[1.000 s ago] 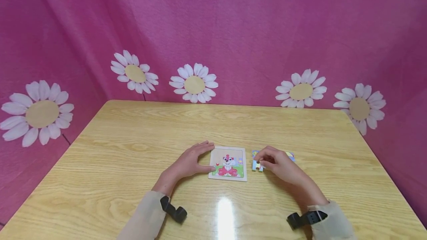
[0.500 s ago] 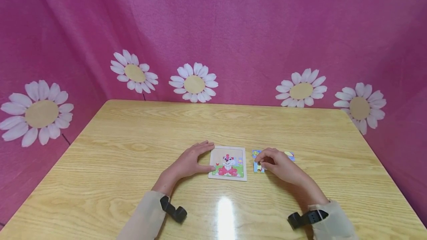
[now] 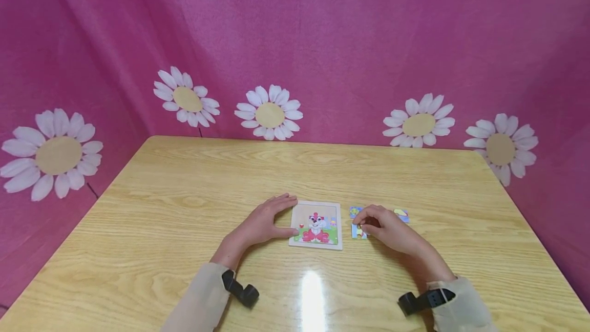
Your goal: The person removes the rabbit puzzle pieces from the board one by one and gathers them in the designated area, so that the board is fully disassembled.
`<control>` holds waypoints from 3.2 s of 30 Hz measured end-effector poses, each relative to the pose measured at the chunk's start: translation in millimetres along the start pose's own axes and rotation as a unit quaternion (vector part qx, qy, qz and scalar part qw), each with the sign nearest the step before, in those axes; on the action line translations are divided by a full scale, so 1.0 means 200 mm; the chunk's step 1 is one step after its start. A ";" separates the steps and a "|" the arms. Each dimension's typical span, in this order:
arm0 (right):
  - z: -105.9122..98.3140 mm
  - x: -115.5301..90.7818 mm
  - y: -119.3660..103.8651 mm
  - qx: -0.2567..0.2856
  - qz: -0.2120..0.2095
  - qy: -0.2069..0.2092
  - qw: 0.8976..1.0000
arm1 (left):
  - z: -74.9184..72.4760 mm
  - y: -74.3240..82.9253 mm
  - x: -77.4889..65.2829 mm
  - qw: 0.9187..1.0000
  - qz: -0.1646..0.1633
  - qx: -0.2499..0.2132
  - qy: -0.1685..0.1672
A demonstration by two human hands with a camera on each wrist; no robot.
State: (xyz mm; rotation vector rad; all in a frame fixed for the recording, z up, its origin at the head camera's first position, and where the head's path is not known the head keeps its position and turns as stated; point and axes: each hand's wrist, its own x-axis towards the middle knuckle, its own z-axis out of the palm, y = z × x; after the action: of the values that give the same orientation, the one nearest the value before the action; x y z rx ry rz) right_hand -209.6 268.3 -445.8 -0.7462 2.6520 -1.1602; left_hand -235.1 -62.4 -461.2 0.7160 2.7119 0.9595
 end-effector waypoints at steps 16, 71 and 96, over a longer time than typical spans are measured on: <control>0.09 0.11 -0.08 0.007 -0.009 0.014 1.000 | 0.00 -0.01 0.00 1.000 0.000 -0.004 -0.002; 0.24 0.29 -0.23 -0.025 -0.003 -0.020 0.999 | 0.08 0.11 0.00 0.997 -0.029 0.055 0.050; 0.26 0.29 -0.27 -0.050 -0.025 0.016 0.998 | 0.09 0.12 0.00 0.996 -0.037 0.072 0.048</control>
State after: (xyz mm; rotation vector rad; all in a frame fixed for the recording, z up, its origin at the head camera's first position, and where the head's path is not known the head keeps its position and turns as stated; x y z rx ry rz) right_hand -221.1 173.9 -439.1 -0.8209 2.7505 -1.0651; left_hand -221.0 -36.0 -460.6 0.6026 2.8925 0.8077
